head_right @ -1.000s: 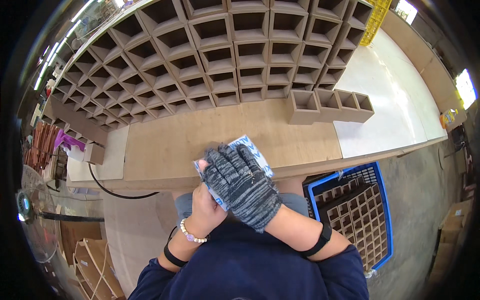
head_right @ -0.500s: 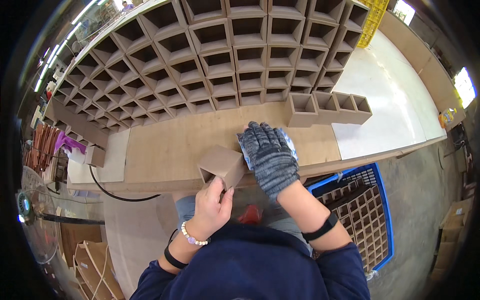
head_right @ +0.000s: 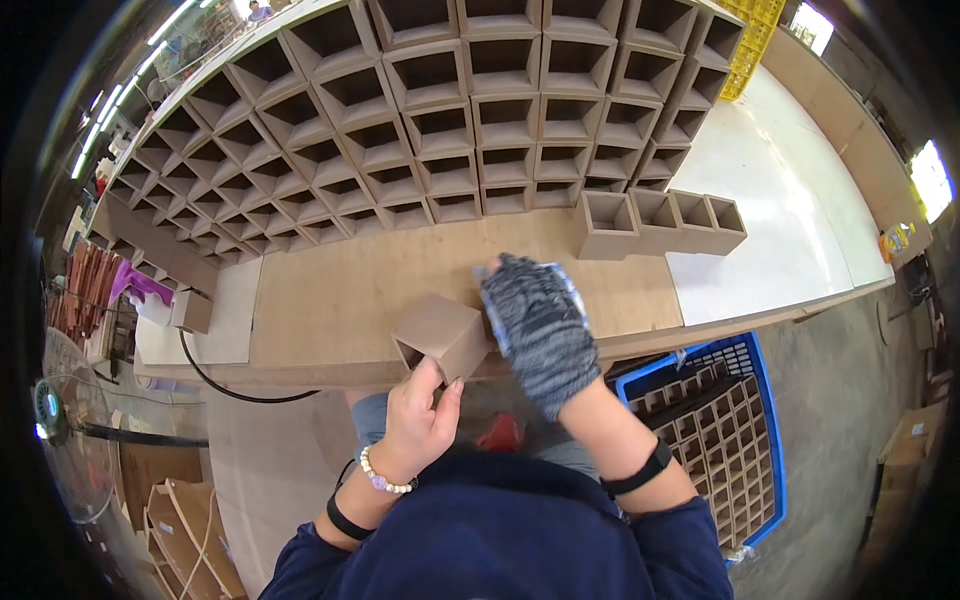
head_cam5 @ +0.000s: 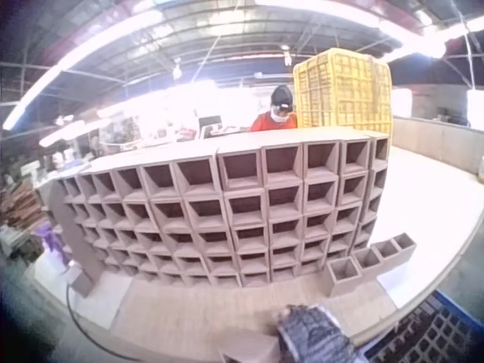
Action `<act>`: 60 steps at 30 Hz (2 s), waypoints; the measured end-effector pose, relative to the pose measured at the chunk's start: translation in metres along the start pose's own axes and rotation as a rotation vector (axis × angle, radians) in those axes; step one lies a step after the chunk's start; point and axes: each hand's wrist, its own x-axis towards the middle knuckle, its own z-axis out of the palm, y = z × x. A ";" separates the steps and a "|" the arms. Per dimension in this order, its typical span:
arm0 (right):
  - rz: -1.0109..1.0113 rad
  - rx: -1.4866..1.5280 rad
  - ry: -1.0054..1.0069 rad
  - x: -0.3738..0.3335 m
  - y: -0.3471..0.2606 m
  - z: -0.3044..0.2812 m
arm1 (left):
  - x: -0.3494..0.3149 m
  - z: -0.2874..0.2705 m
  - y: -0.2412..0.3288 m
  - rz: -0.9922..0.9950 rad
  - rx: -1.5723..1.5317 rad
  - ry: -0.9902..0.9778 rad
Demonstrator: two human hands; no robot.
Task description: Manually sanding the edges of small wooden cube blocks using a piece of sandpaper.
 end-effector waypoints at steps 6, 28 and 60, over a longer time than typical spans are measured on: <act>-0.127 0.190 -0.062 0.004 -0.042 -0.016 | 0.004 0.001 -0.003 0.005 -0.101 0.022; -0.237 0.247 0.013 0.011 -0.065 -0.033 | 0.004 0.001 -0.010 0.084 -0.043 0.123; -0.021 0.076 -0.068 0.011 -0.030 -0.016 | 0.002 0.008 -0.007 -0.012 -0.018 0.132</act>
